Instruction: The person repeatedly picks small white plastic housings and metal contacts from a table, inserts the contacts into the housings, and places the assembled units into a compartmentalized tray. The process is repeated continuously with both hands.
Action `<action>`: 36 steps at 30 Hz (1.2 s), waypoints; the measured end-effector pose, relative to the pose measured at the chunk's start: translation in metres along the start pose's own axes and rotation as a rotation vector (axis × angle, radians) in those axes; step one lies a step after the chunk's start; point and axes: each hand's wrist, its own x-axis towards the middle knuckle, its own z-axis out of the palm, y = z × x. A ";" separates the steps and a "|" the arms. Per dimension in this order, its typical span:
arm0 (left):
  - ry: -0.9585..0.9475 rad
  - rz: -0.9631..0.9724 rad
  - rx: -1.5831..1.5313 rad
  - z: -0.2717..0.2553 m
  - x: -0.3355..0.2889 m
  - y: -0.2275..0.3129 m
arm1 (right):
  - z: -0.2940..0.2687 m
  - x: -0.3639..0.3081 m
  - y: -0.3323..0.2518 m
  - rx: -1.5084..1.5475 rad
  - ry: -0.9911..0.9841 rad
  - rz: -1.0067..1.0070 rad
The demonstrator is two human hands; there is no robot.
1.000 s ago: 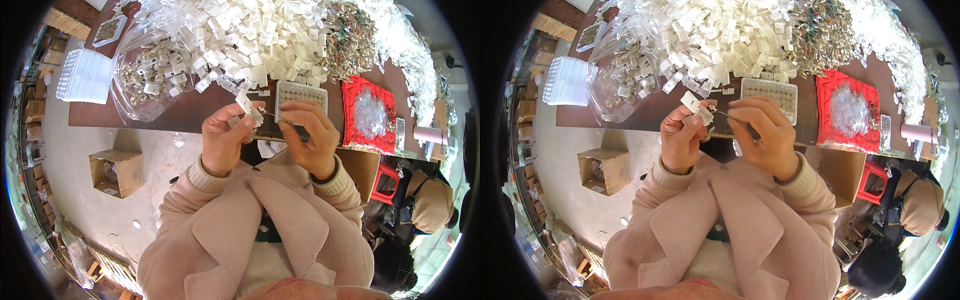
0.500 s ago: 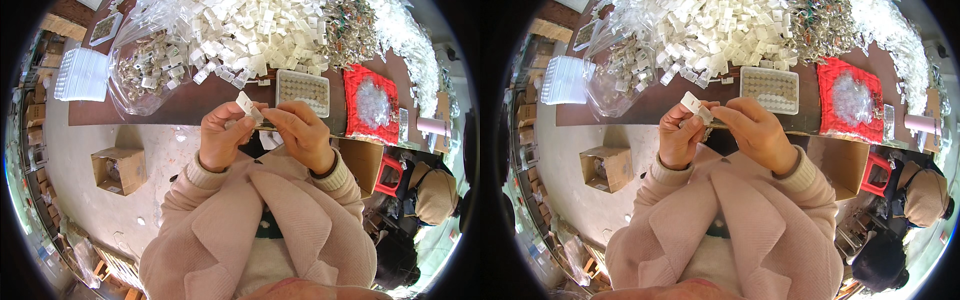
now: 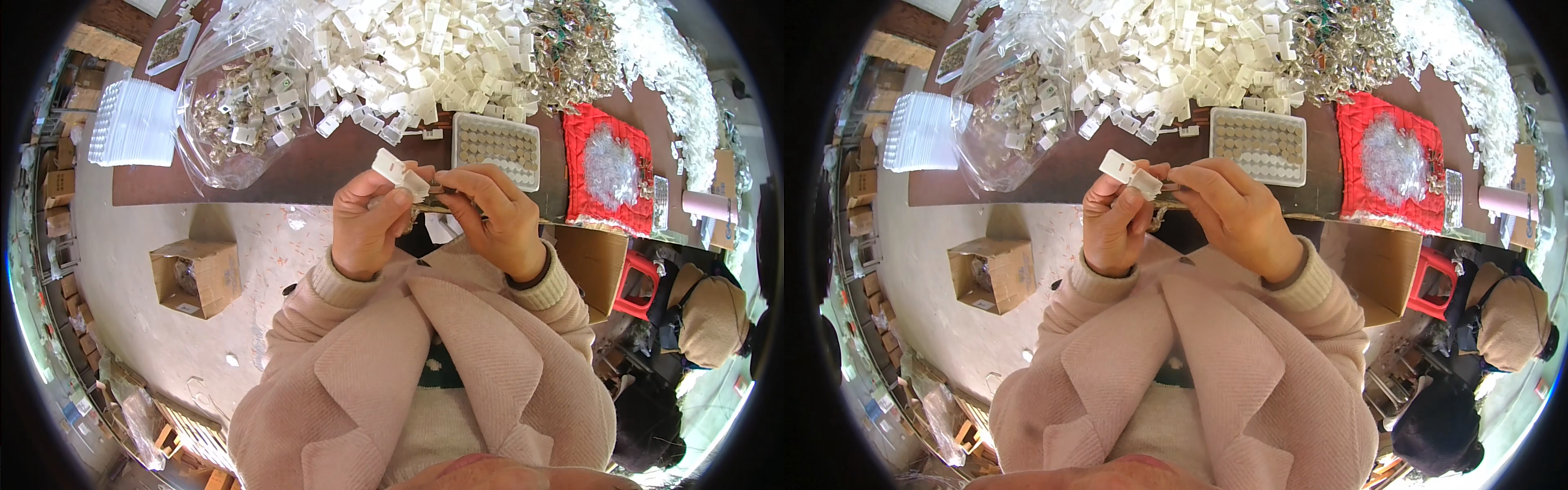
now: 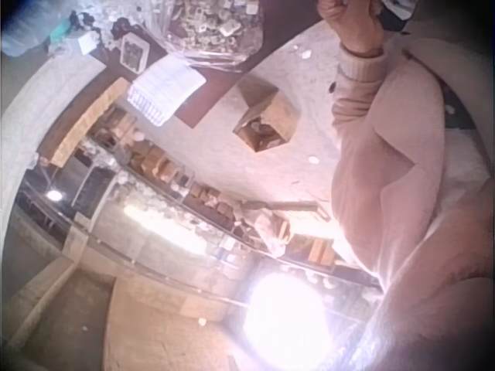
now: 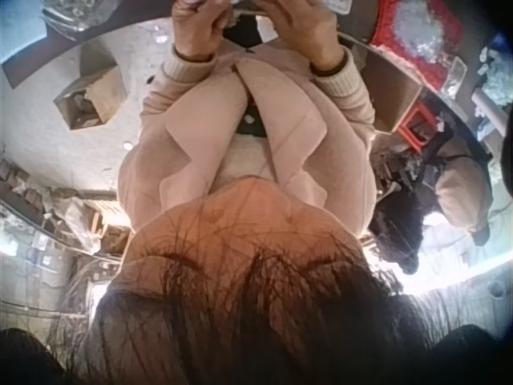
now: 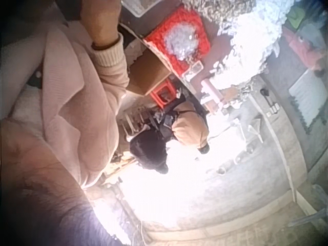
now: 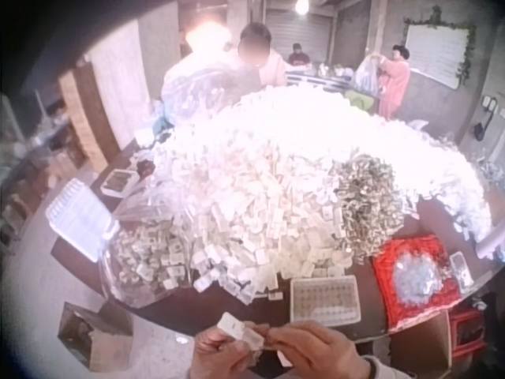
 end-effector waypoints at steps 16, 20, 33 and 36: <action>-0.006 0.327 0.313 -0.006 -0.002 -0.018 | 0.001 0.002 -0.017 0.263 0.078 0.173; -0.061 0.400 0.313 -0.010 0.001 -0.018 | 0.003 0.001 -0.013 0.436 0.033 0.263; 0.046 0.509 0.322 -0.003 0.004 -0.025 | 0.018 -0.002 -0.006 0.476 0.091 0.252; 0.115 0.465 0.301 0.002 0.003 -0.027 | 0.021 -0.002 -0.007 0.457 0.085 0.277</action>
